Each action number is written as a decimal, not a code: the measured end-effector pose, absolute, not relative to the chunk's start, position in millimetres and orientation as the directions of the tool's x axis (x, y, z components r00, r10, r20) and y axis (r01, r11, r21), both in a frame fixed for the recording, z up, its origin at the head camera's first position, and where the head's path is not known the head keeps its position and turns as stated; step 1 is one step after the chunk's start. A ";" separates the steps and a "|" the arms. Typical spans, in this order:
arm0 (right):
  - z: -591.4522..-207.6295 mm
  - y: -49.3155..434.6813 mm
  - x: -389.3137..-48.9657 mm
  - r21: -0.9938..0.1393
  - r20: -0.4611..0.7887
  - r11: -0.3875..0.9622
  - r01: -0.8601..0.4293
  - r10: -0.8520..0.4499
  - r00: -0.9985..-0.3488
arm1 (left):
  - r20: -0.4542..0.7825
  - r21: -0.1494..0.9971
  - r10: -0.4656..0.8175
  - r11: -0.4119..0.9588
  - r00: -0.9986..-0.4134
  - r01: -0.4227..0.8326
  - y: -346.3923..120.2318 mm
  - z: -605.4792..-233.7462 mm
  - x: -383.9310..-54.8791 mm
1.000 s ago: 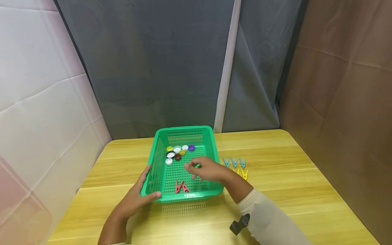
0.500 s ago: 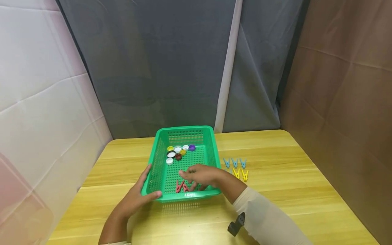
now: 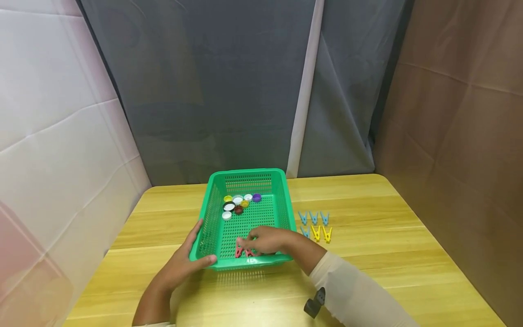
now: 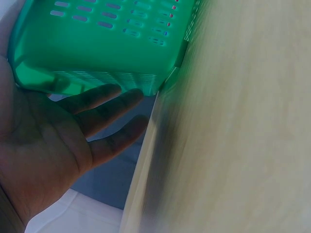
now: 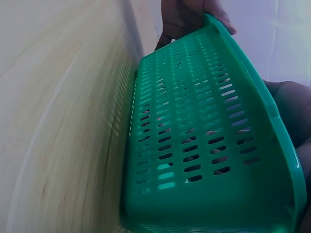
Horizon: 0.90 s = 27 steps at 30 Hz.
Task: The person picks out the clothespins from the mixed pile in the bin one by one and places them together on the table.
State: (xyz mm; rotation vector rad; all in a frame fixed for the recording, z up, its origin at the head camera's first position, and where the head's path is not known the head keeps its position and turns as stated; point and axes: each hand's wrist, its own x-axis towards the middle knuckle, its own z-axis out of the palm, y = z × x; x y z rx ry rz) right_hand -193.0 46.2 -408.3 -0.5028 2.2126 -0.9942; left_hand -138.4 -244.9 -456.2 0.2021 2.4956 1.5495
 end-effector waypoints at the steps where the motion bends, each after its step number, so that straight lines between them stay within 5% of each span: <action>1: -408.7 45.8 -192.7 -0.754 -0.406 0.650 -0.089 -0.569 -0.715 | -0.094 0.898 0.218 0.440 -0.971 0.012 -245.0 -456.2 -138.2; 27: -405.8 46.9 -189.8 -0.629 -0.400 0.745 -0.221 -0.554 -0.730 | -0.083 0.898 0.223 0.439 -0.971 0.024 -245.6 -457.0 -138.6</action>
